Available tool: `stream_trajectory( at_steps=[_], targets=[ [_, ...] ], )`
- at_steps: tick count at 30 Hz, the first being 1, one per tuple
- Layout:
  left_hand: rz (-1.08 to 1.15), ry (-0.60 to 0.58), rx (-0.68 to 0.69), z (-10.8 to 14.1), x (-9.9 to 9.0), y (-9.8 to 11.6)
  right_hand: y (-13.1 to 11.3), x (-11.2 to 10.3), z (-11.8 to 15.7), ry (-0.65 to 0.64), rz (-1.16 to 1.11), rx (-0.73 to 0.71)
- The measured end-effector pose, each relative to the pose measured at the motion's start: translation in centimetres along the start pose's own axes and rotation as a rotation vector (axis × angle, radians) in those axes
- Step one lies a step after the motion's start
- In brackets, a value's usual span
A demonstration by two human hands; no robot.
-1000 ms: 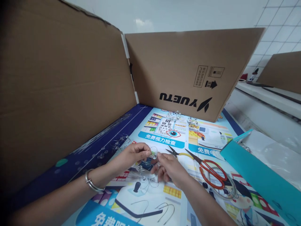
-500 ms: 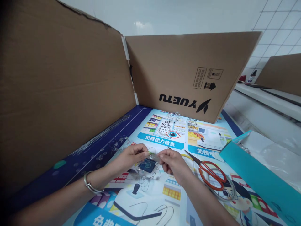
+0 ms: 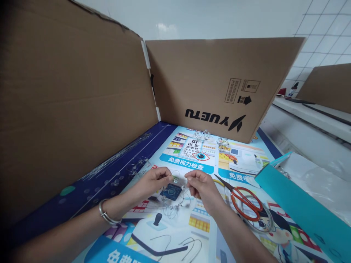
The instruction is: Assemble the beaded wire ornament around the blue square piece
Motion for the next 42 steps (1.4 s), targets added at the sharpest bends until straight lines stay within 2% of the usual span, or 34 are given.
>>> stream_trajectory(
  at_steps=[5,11,21,26,32,42],
  targets=[
    [0.065,0.003,-0.042,0.0,0.0,-0.2,0.6,-0.2,-0.3,0.019,0.049,0.014],
    [0.197,0.015,-0.074,0.1,-0.1,0.6,0.7,0.2,-0.1,-0.031,0.105,0.022],
    [0.270,0.003,-0.087,0.3,-0.3,1.1,1.5,0.8,0.2,-0.071,0.147,0.081],
    [0.313,-0.007,-0.144,0.8,-0.1,1.3,1.4,1.8,0.8,-0.121,0.139,0.136],
    [0.346,-0.008,-0.148,1.0,0.1,1.2,1.1,3.4,1.5,-0.227,0.042,0.165],
    [0.339,0.039,-0.103,0.5,-0.5,0.6,1.5,1.4,0.5,-0.133,-0.009,0.139]
  ],
)
Point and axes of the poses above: each hand's wrist, its own z-axis away from the middle knuckle, its own x-axis out of the palm, y = z × x, the point moved 9 cm from there along -z, towards the middle knuckle, and after that the axes turned 5 degrees about y, right-handed, at the moved point
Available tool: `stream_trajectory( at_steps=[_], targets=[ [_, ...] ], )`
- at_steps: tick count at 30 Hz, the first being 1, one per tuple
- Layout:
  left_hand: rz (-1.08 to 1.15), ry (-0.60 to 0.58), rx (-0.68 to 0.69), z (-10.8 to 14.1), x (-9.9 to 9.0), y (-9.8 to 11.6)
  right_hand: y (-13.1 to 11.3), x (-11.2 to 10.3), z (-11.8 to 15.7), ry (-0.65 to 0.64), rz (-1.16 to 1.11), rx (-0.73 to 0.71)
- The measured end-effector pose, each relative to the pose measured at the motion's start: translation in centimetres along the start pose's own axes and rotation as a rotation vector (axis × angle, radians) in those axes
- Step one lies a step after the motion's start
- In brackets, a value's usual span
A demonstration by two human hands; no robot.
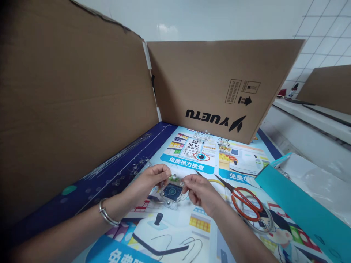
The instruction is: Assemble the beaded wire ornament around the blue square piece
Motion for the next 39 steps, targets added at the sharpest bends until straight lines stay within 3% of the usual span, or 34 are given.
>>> stream_trajectory(
  at_steps=[13,21,29,39],
  targets=[
    [0.142,-0.014,-0.032,0.2,0.4,-0.8,0.0,-0.1,-0.1,0.017,0.020,-0.021],
    [0.226,-0.096,-0.109,0.8,1.6,-0.9,-0.7,1.6,0.6,-0.121,-0.013,-0.042],
    [0.215,-0.051,-0.103,0.4,1.2,-1.5,-0.3,1.5,0.4,-0.132,-0.074,-0.022],
    [0.131,0.108,-0.054,-0.2,-0.5,-1.2,-0.5,-0.3,-0.2,-0.086,-0.012,-0.032]
  ],
)
Point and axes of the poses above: each hand's wrist, its own z-axis away from the middle knuckle, its own x-axis out of the palm, y = z × x, the point moved 9 cm from there along -z, towards the middle knuckle, and after that the axes turned 5 degrees about y, right-handed, at the moved point
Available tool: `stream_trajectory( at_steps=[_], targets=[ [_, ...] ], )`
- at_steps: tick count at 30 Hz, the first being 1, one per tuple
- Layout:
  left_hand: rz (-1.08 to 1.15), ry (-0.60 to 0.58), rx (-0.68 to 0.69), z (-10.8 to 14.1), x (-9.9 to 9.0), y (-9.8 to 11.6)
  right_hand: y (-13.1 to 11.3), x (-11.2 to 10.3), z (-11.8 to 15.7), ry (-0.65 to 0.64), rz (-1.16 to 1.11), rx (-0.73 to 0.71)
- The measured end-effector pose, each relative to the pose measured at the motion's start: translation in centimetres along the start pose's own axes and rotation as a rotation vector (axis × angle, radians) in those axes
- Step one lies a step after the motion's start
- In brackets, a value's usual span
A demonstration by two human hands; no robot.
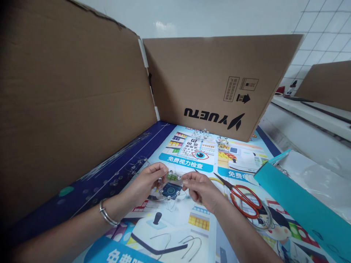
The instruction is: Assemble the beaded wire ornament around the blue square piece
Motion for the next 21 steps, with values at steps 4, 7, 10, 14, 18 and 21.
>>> stream_trajectory(
  at_steps=[4,7,10,14,18,21],
  targets=[
    [-0.006,0.022,0.017,-0.2,-0.3,-0.1,0.0,-0.2,0.1,0.006,0.063,0.016],
    [-0.012,0.033,0.033,-0.3,-0.4,-0.2,0.1,-0.4,0.1,0.035,0.117,0.015],
    [-0.022,0.044,0.024,-0.3,-0.5,-0.3,0.2,-0.5,0.0,0.057,0.147,0.016],
    [-0.023,0.038,0.010,-0.2,-0.5,-0.3,0.3,-0.8,-0.1,0.101,0.159,0.011],
    [-0.043,0.023,-0.013,-0.1,-0.4,-0.5,-0.2,-1.1,-0.1,0.136,0.167,-0.015],
    [-0.055,0.005,-0.041,0.0,-0.2,-0.8,-0.7,-1.2,0.0,0.163,0.200,-0.031]
  ],
)
Point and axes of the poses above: each hand's wrist, its own z-axis away from the middle knuckle, its own x-axis out of the palm, y = z × x, the point moved 9 cm from there along -z, towards the middle knuckle, and after that the axes turned 5 degrees about y, right-handed, at the moved point
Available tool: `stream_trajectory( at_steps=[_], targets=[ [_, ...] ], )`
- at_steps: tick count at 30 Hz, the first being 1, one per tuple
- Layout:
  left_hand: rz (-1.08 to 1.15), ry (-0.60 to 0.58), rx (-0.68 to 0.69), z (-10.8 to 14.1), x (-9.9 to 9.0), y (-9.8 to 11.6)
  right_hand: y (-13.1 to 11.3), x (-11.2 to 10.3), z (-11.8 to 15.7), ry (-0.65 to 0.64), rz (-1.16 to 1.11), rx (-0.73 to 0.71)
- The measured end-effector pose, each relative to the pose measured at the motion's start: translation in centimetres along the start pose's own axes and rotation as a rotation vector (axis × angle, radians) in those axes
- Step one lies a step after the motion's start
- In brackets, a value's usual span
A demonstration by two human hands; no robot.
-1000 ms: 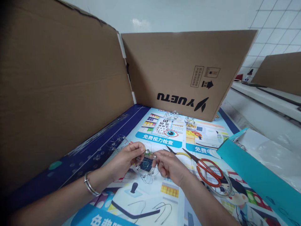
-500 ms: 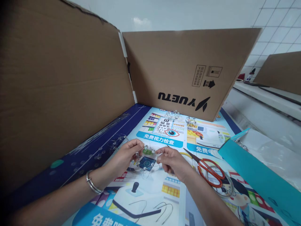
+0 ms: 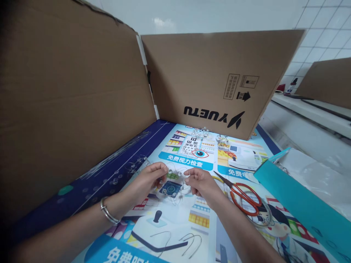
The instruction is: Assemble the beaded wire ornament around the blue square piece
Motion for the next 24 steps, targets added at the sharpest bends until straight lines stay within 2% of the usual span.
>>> stream_trajectory(
  at_steps=[4,9,15,19,24],
  targets=[
    [-0.036,-0.085,-0.022,0.1,0.6,-0.3,-0.4,-0.2,0.2,0.044,0.067,-0.012],
    [-0.097,-0.163,-0.011,0.4,1.3,0.2,-0.8,0.2,0.2,0.013,0.111,-0.048],
    [-0.226,-0.142,0.067,-0.2,1.7,1.3,-1.0,0.9,0.4,-0.049,0.138,-0.060],
    [-0.254,-0.188,0.133,-0.7,2.5,1.6,-0.9,1.1,0.3,-0.050,0.151,-0.072],
    [-0.254,-0.154,0.108,-0.8,2.2,1.2,-0.6,0.9,0.1,-0.021,0.163,-0.066]
  ],
)
Point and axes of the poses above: each hand's wrist, its own z-axis away from the middle knuckle, its own x-axis out of the palm, y = z × x, the point moved 9 cm from there along -z, towards the middle knuckle, and after that the axes turned 5 degrees about y, right-handed, at the moved point
